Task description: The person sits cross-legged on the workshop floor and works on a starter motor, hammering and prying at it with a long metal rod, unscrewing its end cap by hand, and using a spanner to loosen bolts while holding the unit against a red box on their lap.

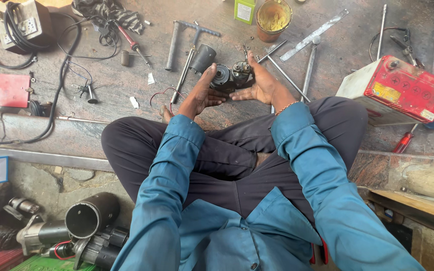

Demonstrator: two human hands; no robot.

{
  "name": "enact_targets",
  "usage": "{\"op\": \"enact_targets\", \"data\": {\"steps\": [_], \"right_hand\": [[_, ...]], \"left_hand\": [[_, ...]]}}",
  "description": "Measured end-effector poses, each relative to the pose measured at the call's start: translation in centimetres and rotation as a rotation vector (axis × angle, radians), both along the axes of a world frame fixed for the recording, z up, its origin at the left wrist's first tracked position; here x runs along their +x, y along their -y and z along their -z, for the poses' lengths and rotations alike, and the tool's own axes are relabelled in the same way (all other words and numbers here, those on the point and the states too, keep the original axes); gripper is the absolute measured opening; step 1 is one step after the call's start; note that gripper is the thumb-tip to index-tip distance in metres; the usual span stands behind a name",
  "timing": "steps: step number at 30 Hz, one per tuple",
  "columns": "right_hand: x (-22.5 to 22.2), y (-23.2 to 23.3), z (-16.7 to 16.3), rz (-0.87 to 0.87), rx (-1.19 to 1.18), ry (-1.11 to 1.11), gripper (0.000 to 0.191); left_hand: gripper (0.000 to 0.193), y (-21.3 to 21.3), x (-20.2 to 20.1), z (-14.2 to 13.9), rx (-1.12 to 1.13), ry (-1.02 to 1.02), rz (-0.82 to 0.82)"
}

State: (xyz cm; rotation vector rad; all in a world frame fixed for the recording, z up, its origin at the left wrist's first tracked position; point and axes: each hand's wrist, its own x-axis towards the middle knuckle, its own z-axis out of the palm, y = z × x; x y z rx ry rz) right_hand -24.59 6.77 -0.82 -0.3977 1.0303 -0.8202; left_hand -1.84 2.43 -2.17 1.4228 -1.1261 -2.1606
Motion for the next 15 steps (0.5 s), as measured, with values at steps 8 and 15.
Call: {"op": "enact_targets", "data": {"steps": [8,15], "right_hand": [[0.5,-1.9,1.3,0.237,-0.088,0.296,0.041],[2.8,-4.8,-2.0,0.362,-0.122,0.165,0.02]], "left_hand": [[0.095,-0.9,0.3,-0.3,0.029,-0.106,-0.076],[0.08,-1.7,1.0,-2.8,-0.428,-0.248,0.045]]}}
